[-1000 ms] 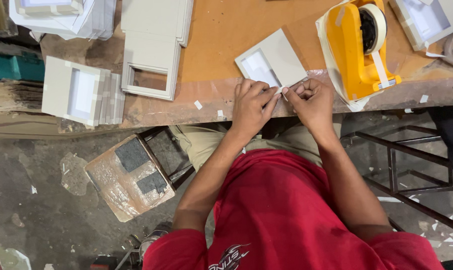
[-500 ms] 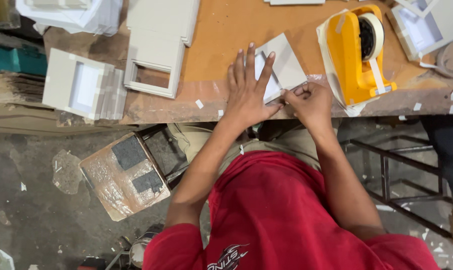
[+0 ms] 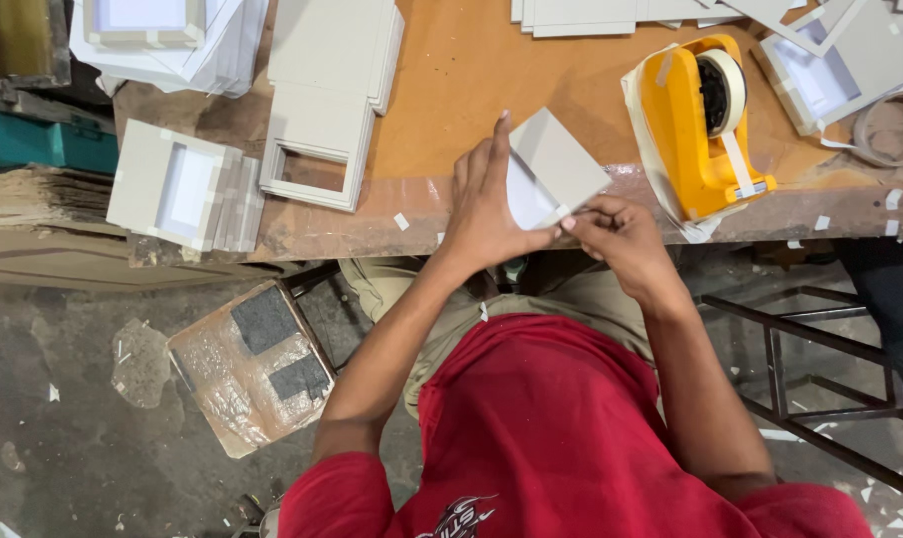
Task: The person assembles small white picture frames by hand, applying clear adhesive tape to the edges and corners to secure the pieces together. They handle multiple frames one at a time, folding flaps and pressing tape to join the components.
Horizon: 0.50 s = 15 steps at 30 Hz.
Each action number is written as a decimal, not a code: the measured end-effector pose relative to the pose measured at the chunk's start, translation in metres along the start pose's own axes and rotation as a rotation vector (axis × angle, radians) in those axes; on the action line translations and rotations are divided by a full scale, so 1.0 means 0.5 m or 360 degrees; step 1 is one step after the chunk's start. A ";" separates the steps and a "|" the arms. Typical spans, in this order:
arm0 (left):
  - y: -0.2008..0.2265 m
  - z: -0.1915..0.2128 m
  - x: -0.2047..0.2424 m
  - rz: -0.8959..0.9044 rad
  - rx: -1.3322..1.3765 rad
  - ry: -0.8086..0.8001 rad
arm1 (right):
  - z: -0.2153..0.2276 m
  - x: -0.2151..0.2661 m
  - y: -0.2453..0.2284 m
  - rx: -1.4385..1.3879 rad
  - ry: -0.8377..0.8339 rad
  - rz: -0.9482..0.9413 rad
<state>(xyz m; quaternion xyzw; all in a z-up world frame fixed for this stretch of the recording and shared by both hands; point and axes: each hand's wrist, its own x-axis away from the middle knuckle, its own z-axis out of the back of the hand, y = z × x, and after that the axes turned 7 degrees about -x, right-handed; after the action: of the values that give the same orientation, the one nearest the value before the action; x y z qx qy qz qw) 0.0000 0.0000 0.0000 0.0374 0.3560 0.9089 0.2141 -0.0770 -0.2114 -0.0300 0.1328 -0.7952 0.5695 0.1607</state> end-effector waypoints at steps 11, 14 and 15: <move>0.089 0.101 0.103 -0.0180 0.0376 -0.0025 | -0.029 0.129 -0.096 0.1006 -0.0053 0.0941; 0.103 0.118 0.119 -0.0214 0.0577 -0.0233 | -0.043 0.134 -0.105 0.1090 0.0114 0.1314; 0.106 0.120 0.123 -0.0257 0.0613 -0.0303 | -0.045 0.130 -0.106 0.1095 0.0180 0.1421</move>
<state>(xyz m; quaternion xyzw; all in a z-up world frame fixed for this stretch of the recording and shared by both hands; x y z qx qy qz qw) -0.0617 0.0288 0.0748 0.1347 0.5029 0.7964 0.3078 -0.1132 -0.2088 0.0491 -0.2024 -0.5328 0.8148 -0.1058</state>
